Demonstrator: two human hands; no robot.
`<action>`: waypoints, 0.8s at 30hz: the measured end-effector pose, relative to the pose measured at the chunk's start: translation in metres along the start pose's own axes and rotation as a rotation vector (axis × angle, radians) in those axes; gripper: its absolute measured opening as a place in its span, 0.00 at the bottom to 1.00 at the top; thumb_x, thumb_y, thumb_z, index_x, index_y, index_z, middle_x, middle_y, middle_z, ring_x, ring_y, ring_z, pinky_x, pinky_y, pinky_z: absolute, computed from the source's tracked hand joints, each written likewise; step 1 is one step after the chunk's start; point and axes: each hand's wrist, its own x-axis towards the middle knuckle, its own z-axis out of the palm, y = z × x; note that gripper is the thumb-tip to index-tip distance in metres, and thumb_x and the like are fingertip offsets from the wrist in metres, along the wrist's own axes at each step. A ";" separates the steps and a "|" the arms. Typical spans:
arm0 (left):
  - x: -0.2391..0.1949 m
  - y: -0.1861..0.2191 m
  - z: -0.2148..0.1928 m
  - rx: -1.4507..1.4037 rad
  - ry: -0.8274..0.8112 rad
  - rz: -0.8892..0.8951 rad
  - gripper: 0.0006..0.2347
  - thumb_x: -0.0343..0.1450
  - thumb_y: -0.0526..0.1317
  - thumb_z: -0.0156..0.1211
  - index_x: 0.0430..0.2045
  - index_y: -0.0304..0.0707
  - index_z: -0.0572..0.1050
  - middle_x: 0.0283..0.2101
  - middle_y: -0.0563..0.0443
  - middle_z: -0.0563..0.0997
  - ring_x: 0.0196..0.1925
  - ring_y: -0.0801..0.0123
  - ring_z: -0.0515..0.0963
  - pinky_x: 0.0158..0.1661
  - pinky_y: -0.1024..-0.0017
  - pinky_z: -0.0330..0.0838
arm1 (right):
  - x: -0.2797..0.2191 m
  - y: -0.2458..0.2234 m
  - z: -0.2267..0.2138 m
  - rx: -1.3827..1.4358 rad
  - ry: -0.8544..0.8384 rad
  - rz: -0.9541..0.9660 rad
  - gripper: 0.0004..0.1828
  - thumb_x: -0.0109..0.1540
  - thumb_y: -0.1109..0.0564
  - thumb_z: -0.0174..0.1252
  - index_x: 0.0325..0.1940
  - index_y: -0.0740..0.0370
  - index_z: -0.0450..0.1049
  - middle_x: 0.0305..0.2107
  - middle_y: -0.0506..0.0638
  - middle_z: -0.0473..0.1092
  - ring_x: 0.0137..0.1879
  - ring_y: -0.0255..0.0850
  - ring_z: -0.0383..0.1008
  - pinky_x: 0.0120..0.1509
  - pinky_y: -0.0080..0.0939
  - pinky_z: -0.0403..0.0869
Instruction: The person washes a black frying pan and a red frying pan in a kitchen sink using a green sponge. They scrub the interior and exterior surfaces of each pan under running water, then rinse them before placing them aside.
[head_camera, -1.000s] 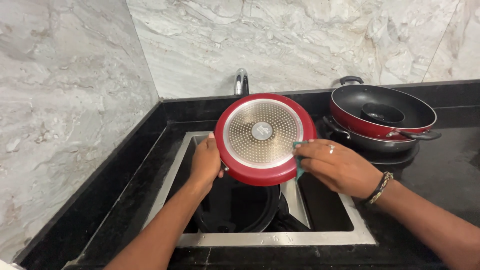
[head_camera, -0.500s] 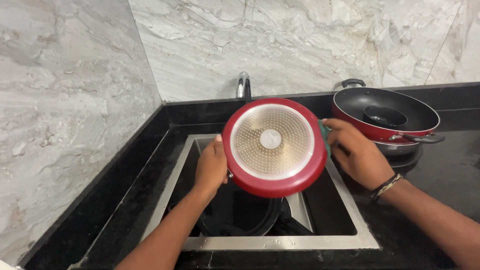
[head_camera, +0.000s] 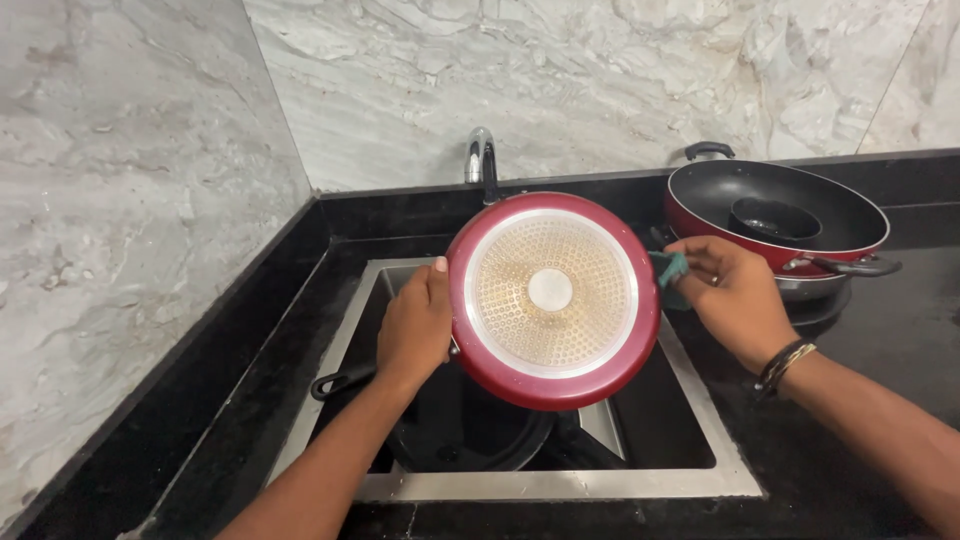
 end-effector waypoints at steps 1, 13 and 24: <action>-0.001 0.001 -0.001 -0.001 0.000 0.000 0.24 0.77 0.57 0.33 0.42 0.43 0.78 0.23 0.46 0.83 0.17 0.59 0.81 0.29 0.62 0.76 | -0.001 -0.002 -0.001 -0.001 0.000 0.000 0.17 0.61 0.68 0.57 0.55 0.69 0.74 0.45 0.54 0.79 0.51 0.37 0.78 0.54 0.37 0.75; -0.003 0.004 -0.001 0.056 -0.034 -0.043 0.24 0.77 0.58 0.32 0.46 0.45 0.77 0.23 0.48 0.83 0.17 0.62 0.81 0.28 0.63 0.76 | -0.016 -0.001 0.018 0.003 -0.111 0.084 0.28 0.64 0.57 0.55 0.68 0.65 0.68 0.55 0.55 0.77 0.57 0.38 0.77 0.60 0.38 0.74; -0.019 0.016 0.012 0.081 -0.149 -0.027 0.23 0.77 0.58 0.30 0.40 0.46 0.76 0.20 0.51 0.80 0.15 0.64 0.79 0.29 0.65 0.76 | -0.015 0.002 0.026 -0.376 -0.094 -0.376 0.35 0.65 0.62 0.48 0.77 0.68 0.48 0.74 0.67 0.48 0.78 0.57 0.50 0.77 0.48 0.55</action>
